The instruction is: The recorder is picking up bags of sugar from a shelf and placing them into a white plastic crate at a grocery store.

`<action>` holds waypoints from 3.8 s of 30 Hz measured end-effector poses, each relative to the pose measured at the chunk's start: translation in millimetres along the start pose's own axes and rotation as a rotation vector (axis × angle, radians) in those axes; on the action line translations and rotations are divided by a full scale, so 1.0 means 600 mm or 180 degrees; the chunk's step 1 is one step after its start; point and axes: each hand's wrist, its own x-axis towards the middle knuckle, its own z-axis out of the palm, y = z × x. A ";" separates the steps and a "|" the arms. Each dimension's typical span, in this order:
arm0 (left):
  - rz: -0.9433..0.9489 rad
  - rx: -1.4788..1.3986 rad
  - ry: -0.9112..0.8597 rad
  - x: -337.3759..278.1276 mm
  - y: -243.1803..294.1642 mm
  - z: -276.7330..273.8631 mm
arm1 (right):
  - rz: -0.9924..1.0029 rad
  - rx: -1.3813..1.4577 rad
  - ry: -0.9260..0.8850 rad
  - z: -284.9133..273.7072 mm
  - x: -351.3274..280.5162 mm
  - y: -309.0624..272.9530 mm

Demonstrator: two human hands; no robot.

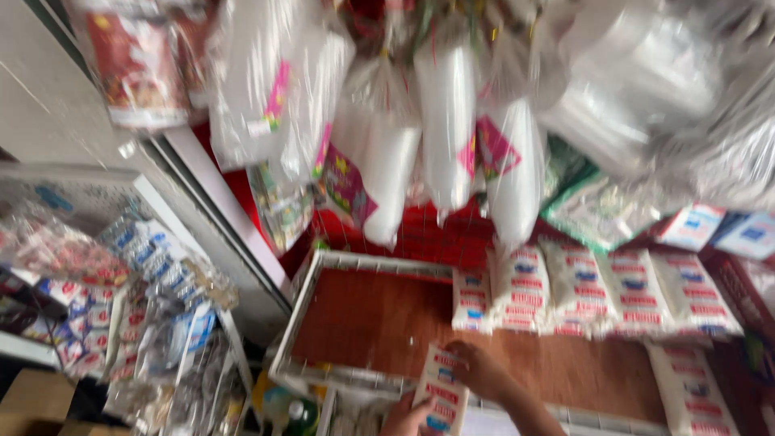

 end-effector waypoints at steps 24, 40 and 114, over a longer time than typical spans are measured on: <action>0.0519 0.0285 0.0465 -0.280 0.065 0.180 | 0.0963 0.3136 0.0872 0.129 -0.230 0.047; 0.2741 0.4093 0.0709 -0.410 0.099 0.274 | 0.1254 0.4439 0.0922 0.146 -0.320 -0.037; -0.0162 -0.1050 0.0040 -0.140 0.081 0.206 | 0.0250 -0.1969 -0.0517 -0.026 -0.154 0.063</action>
